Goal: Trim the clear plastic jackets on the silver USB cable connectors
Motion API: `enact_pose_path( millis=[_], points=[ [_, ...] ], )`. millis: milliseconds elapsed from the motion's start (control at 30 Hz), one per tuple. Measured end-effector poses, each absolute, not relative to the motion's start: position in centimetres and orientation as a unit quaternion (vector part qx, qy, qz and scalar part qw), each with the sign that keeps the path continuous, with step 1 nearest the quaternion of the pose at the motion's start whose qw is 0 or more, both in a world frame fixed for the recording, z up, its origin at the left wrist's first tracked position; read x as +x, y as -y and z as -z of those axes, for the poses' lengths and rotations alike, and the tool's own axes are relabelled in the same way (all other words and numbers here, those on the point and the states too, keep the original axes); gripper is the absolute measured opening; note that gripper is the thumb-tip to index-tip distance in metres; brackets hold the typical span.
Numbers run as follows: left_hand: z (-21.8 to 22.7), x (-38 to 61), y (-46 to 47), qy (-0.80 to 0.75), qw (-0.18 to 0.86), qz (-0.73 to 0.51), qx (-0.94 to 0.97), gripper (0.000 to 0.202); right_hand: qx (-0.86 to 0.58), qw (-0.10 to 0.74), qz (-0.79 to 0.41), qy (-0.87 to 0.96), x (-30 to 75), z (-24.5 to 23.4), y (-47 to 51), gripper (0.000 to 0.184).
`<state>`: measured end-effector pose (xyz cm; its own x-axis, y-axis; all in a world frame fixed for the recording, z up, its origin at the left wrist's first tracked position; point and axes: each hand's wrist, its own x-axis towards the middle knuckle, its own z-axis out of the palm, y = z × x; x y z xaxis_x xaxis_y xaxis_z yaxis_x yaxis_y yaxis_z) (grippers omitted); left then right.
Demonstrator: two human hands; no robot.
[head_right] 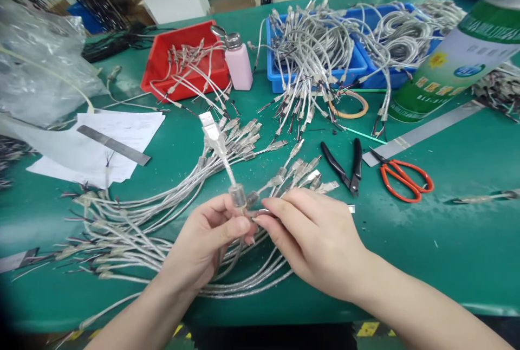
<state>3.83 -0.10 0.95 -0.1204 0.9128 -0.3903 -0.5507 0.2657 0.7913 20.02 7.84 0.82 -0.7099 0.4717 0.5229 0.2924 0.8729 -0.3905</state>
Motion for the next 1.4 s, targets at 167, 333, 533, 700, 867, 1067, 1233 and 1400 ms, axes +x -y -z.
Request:
enact_pose_path(
  millis=[167, 333, 533, 700, 867, 1067, 1233, 1400],
  points=[
    [-0.97, 3.82, 0.12, -0.478, 0.642, -0.569, 0.189, 0.021, -0.202, 0.317, -0.149, 0.915, 20.02, -0.53, -7.71, 0.016],
    [-0.98, 3.75, 0.16, -0.485, 0.639, -0.565, 0.192, 0.022, -0.195, 0.307, -0.153, 0.919, 20.17, -0.57, -7.64, 0.020],
    [-0.99, 3.70, 0.08, -0.499, 0.630, -0.559, 0.203, 0.021, -0.200, 0.274, -0.159, 0.927, 20.28, -0.72, -7.60, 0.017],
    [-1.13, 3.61, -0.02, -0.479, 0.643, -0.568, 0.187, 0.022, -0.210, 0.290, -0.129, 0.925, 20.24, -0.43, -7.57, 0.018],
    [-1.11, 3.65, -0.03, -0.472, 0.642, -0.573, 0.192, 0.023, -0.209, 0.285, -0.140, 0.925, 20.09, -0.27, -7.48, 0.016],
    [-1.03, 3.66, -0.01, -0.470, 0.648, -0.566, 0.197, 0.022, -0.225, 0.271, -0.134, 0.926, 20.18, -0.18, -7.36, 0.014],
    [-0.96, 3.61, -0.02, -0.480, 0.642, -0.565, 0.198, 0.023, -0.231, 0.286, -0.099, 0.925, 20.30, -0.02, -7.14, 0.016],
    [-0.87, 3.61, 0.04, -0.473, 0.644, -0.567, 0.201, 0.023, -0.233, 0.300, -0.068, 0.923, 20.18, 0.12, -6.97, 0.014]
  ],
)
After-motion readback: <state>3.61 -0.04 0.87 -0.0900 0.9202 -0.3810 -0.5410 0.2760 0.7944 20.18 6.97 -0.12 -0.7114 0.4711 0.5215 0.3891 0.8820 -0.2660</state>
